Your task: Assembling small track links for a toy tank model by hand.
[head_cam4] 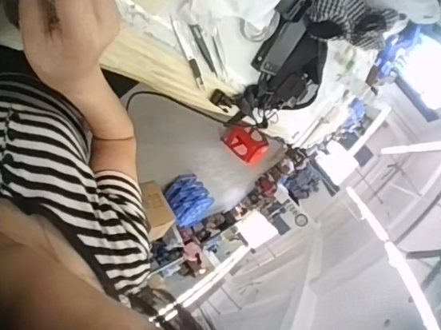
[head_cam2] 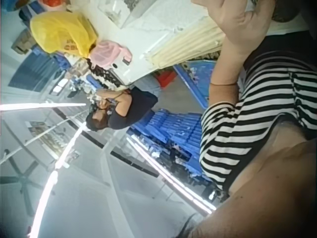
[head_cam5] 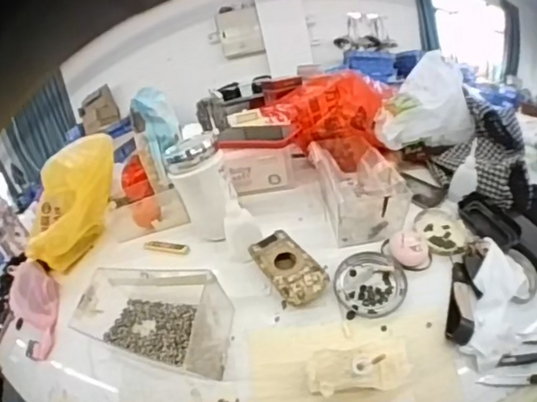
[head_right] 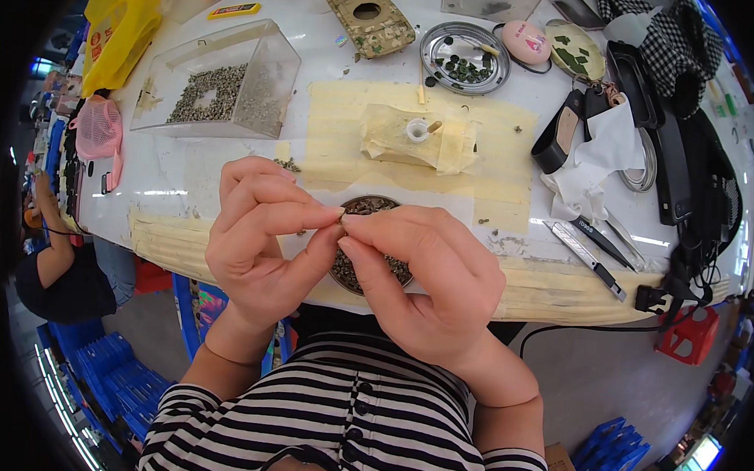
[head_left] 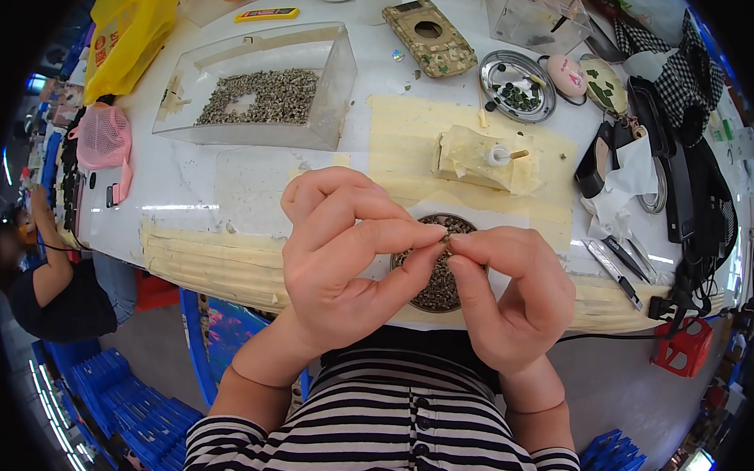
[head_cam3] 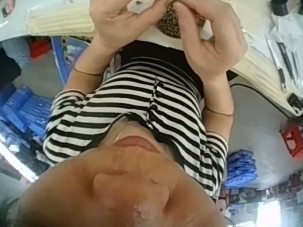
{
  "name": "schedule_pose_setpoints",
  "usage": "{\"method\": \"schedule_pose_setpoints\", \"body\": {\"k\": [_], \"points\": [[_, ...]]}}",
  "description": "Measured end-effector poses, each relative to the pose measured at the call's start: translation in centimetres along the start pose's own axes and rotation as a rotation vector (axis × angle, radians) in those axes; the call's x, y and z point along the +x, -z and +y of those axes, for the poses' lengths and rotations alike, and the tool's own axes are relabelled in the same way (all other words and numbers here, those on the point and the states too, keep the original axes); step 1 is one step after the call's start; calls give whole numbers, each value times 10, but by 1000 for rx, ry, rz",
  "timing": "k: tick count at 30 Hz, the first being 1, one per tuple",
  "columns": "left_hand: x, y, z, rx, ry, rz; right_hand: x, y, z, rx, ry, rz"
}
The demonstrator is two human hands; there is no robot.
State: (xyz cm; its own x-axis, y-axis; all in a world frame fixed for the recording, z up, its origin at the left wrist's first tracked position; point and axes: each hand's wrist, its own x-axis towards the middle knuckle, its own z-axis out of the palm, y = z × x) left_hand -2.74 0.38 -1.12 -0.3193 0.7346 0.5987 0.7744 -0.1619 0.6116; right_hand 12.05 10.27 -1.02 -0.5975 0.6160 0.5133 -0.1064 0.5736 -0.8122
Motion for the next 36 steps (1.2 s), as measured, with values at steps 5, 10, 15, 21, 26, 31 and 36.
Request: {"method": "schedule_pose_setpoints", "body": {"k": [5, 10, 15, 21, 26, 31, 36], "points": [[0, -1, 0, -14, 20, 15, 0, -6, 1, -169, 195, 45], [1, -3, -4, -55, 19, 70, 1, -2, 0, -80, 24, 7], [0, 1, -1, -96, 35, 7, 0, -1, 3, 215, -215, -45], [0, 1, -1, -74, 28, 0, -3, 0, 3, 283, -294, -22], [0, 0, -1, -54, 36, 9, 1, 2, 2, 57, -41, -2], [-1, 0, -1, -65, 34, 19, 0, 0, 2, 31, -45, -7], [-1, 0, -1, -77, 39, 17, -1, 1, 3, 44, -71, -21]]}}
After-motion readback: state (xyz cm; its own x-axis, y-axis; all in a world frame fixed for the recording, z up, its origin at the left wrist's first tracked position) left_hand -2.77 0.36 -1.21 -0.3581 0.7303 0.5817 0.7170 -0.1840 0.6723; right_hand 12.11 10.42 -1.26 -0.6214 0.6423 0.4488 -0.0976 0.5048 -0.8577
